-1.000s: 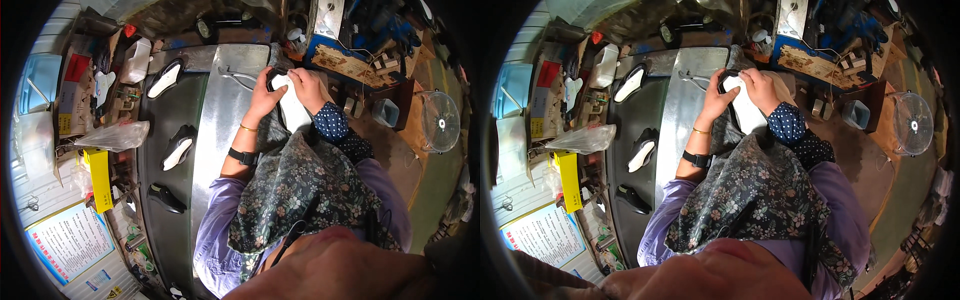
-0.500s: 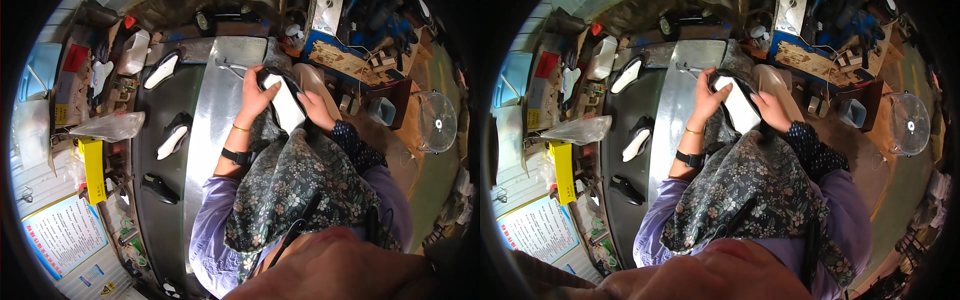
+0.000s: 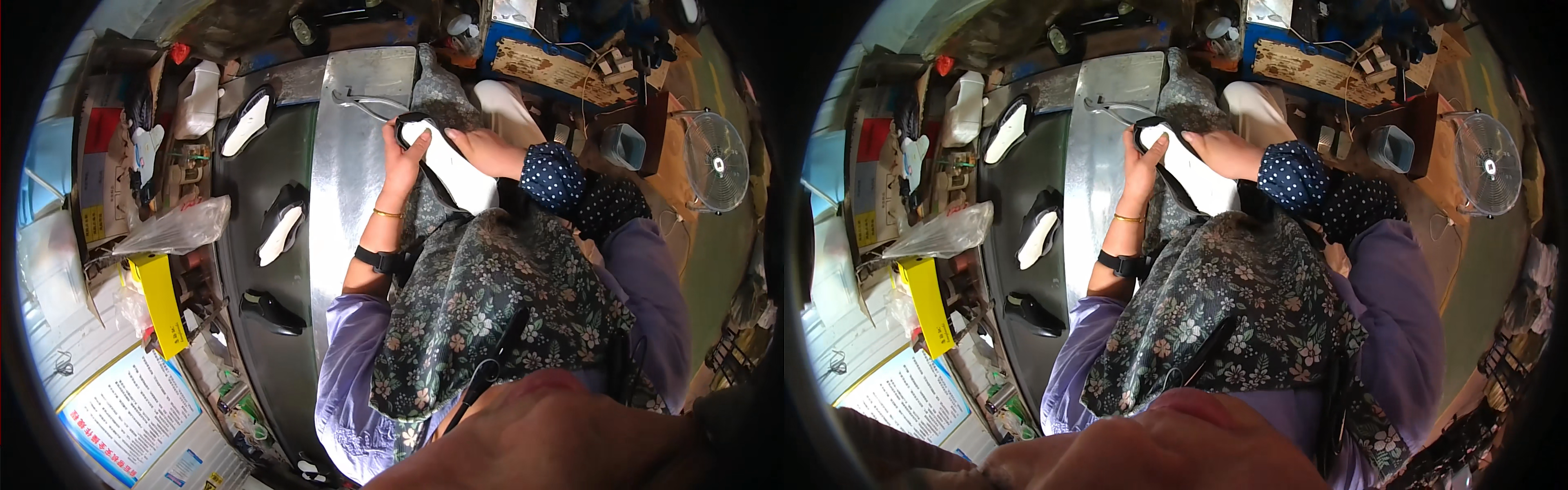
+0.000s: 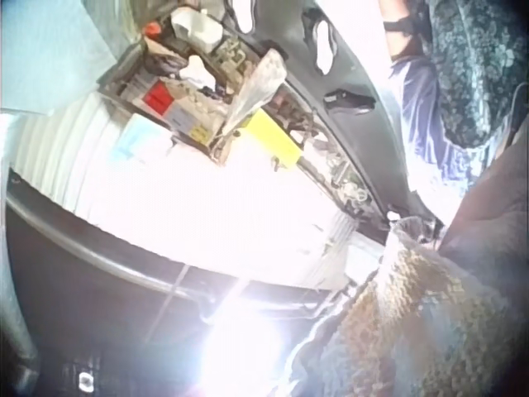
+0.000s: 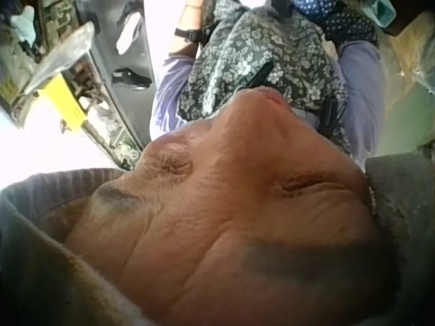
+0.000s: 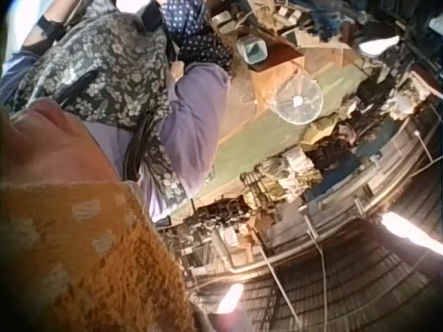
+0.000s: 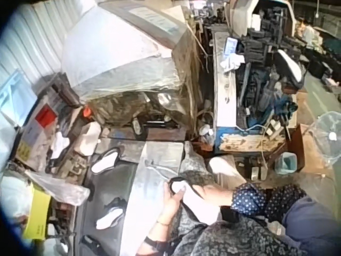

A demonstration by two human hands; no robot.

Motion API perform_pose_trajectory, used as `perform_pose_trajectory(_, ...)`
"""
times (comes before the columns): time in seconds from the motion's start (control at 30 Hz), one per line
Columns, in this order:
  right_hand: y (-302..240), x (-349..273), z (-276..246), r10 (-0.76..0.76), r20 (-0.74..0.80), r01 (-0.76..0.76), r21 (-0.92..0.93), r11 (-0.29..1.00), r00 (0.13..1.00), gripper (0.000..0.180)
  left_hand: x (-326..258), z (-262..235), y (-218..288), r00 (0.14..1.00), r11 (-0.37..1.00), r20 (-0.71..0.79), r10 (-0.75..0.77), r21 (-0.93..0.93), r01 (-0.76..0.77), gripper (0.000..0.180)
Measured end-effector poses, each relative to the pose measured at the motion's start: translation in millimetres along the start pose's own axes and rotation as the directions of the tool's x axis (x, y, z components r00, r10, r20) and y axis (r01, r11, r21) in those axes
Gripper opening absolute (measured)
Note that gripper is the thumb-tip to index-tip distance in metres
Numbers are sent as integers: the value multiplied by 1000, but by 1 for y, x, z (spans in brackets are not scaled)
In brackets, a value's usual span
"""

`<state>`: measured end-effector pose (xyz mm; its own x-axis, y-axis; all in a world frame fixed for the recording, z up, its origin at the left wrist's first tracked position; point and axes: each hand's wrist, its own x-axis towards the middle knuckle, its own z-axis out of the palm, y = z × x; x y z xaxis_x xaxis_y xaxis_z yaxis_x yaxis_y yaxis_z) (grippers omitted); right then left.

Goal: The recorder is finishing shoes by inspecting them and placing them on a conveyor belt in a factory setting.

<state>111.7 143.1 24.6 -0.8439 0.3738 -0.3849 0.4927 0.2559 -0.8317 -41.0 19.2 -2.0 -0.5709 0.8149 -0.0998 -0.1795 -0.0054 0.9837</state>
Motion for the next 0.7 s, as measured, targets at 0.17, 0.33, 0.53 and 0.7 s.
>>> perform_pose_trajectory(0.17,-8,11,9,-449,-255,182,-664,725,856,41,14,5,-3,999,1000,-32,-30,4,30,47)
perform_pose_trajectory(0.33,63,6,-28,103,5,-89,547,832,995,75,17,13,-2,1000,994,13,-2,106,0,50)
perform_pose_trajectory(0.53,43,-29,-5,-90,76,107,-271,957,993,60,24,6,7,999,998,31,-15,59,13,46)
perform_pose_trajectory(0.7,27,-19,-3,60,66,-60,9,998,996,69,23,-2,12,983,987,150,-102,-109,119,52)
